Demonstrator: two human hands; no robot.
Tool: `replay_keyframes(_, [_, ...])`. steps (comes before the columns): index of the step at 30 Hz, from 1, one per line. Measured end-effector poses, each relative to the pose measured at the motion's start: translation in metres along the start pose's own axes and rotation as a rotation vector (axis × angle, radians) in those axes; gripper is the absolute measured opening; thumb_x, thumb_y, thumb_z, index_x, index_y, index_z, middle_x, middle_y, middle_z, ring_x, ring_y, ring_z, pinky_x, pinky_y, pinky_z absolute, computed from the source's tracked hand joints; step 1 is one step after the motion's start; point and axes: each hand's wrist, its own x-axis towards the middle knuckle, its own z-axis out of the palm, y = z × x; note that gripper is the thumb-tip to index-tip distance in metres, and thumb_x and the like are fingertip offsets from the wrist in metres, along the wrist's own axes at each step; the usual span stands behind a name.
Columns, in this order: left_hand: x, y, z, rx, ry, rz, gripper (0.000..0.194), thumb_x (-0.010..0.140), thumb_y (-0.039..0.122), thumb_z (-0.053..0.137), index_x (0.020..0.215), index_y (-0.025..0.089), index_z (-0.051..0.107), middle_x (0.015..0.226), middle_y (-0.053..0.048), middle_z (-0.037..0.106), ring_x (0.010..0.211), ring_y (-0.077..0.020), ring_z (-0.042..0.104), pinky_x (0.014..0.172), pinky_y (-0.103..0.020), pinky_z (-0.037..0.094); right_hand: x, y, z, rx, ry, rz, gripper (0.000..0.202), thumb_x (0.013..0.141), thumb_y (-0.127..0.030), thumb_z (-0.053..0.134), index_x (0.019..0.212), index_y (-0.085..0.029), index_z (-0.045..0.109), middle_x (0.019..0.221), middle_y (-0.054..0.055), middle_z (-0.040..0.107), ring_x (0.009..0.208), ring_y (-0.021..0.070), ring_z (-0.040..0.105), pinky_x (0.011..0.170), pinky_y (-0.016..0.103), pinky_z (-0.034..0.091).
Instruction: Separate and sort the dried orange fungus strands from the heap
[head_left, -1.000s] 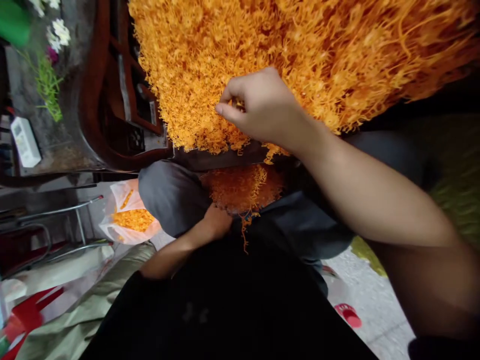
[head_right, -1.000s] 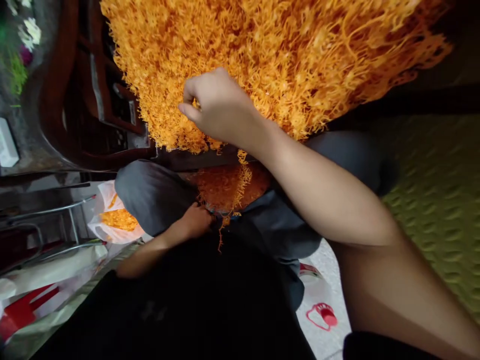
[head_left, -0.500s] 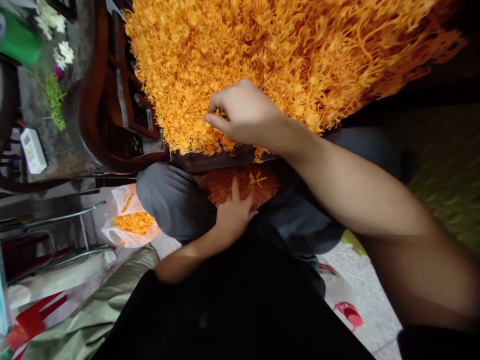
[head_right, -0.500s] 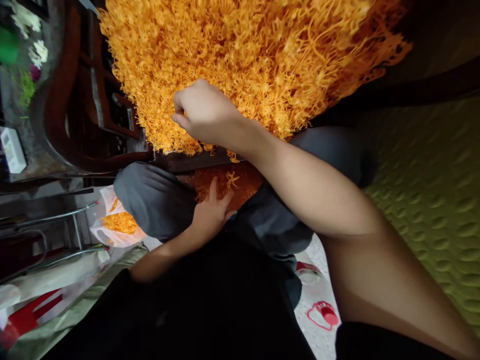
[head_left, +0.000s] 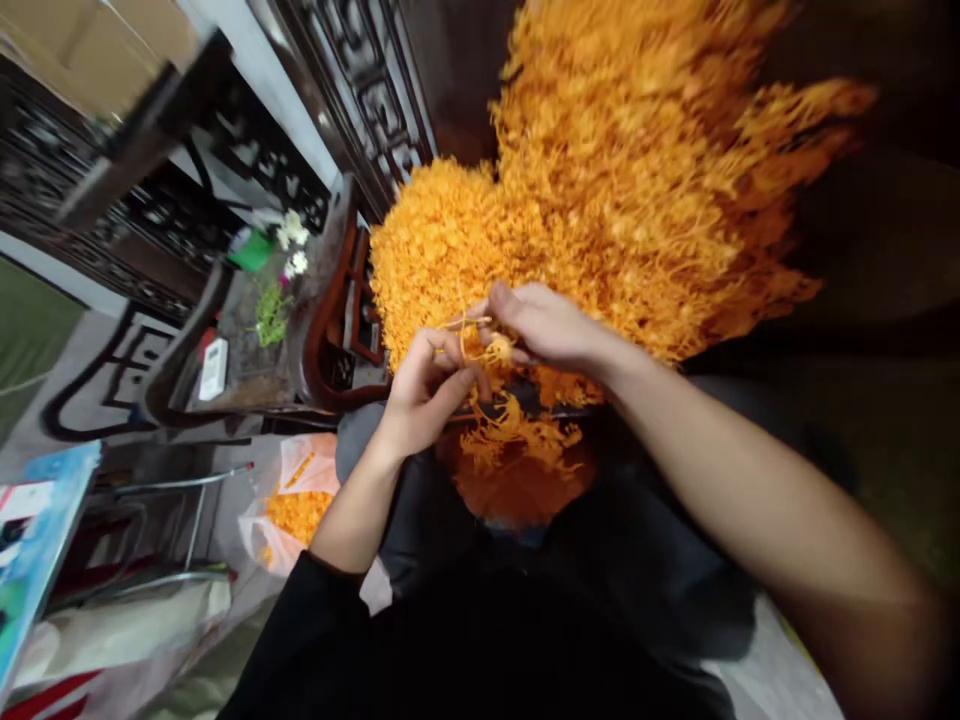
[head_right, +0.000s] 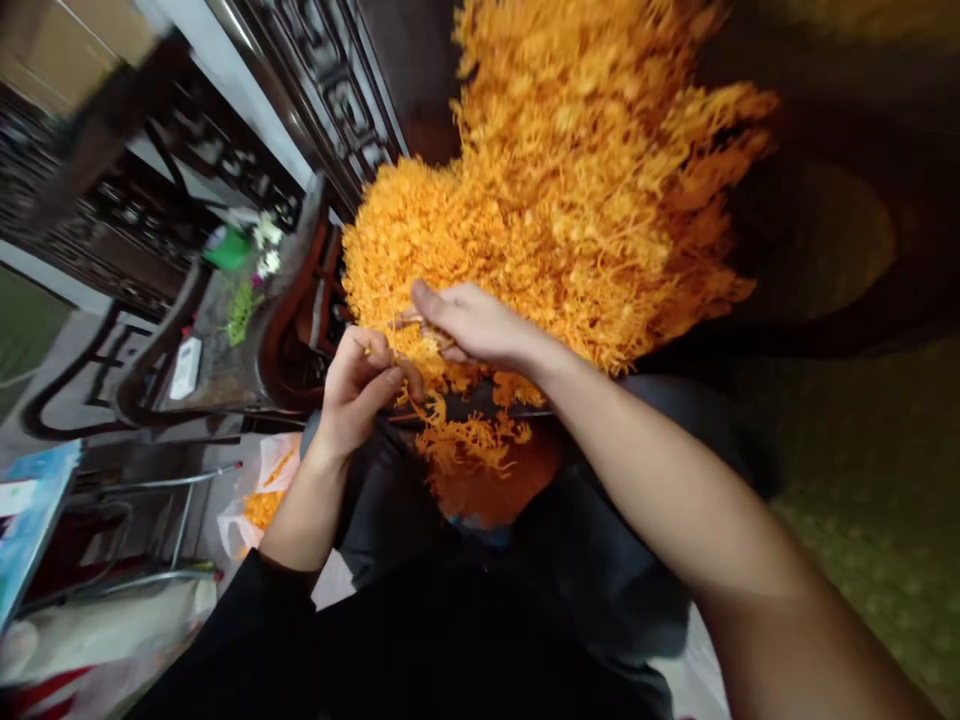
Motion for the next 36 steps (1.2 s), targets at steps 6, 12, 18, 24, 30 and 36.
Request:
replay_keyframes(6, [0.058,0.005,-0.009,-0.024,0.108,-0.044,0.038,0.092,0.043,0.072,0.100,0.025,0.039,0.060,0.008,0.063,0.043,-0.0070,0.043,0.045,-0.018,0.031,0.006,0.001,0.009,0.019,0.115,-0.104,0.051,0.086,-0.070,0.068,0.088,-0.020,0.060,0.055,-0.008,0.046,0.043,0.0058,0.031,0.042,0.024,0.021])
replay_keyframes(12, [0.053,-0.016,-0.020,-0.075,0.168,-0.142,0.030,0.088,0.039,0.075,0.099,0.020,0.055,0.058,0.006,0.060,0.046,-0.0073,0.047,0.046,-0.018,0.033,0.018,0.007,-0.010,-0.102,0.717,-0.183,0.047,0.093,-0.061,0.063,0.071,-0.020,0.056,0.053,-0.004,0.044,0.046,0.0085,0.038,0.043,0.024,0.027])
replay_keyframes(18, [0.043,-0.031,-0.052,-0.132,0.398,-0.022,0.036,0.084,0.045,0.079,0.102,0.021,0.059,0.063,0.005,0.062,0.046,-0.0068,0.048,0.043,-0.018,0.032,0.015,0.004,-0.029,-0.164,0.717,-0.162,0.031,0.095,-0.046,0.062,0.098,-0.017,0.071,0.079,0.007,0.071,0.055,0.0128,0.060,0.044,0.025,0.039])
replay_keyframes(24, [0.043,-0.041,-0.060,-0.171,0.219,-0.083,0.046,0.089,0.049,0.073,0.123,0.018,0.066,0.099,-0.009,0.075,0.073,-0.0150,0.070,0.068,-0.030,0.057,0.017,0.019,0.002,-0.487,0.449,-0.103,0.041,0.091,-0.020,0.052,0.126,-0.019,0.073,0.076,0.002,0.070,0.062,0.0144,0.063,0.061,0.030,0.047])
replay_keyframes(30, [0.042,-0.047,-0.056,0.065,0.202,-0.028,0.047,0.086,0.032,0.079,0.129,0.019,0.066,0.090,-0.004,0.074,0.083,-0.0139,0.070,0.074,-0.024,0.054,0.014,0.010,0.003,-0.436,0.467,-0.164,0.029,0.094,-0.031,0.055,0.097,-0.018,0.081,0.083,0.003,0.071,0.070,0.0141,0.060,0.070,0.032,0.046])
replay_keyframes(36, [0.042,-0.052,-0.039,0.084,0.234,0.015,0.039,0.080,0.029,0.085,0.112,0.020,0.064,0.074,0.002,0.068,0.062,-0.0092,0.064,0.060,-0.020,0.051,0.014,0.016,0.021,-0.482,0.279,-0.135,0.033,0.089,-0.050,0.072,0.100,-0.019,0.078,0.105,0.005,0.077,0.098,0.0193,0.068,0.091,0.035,0.049])
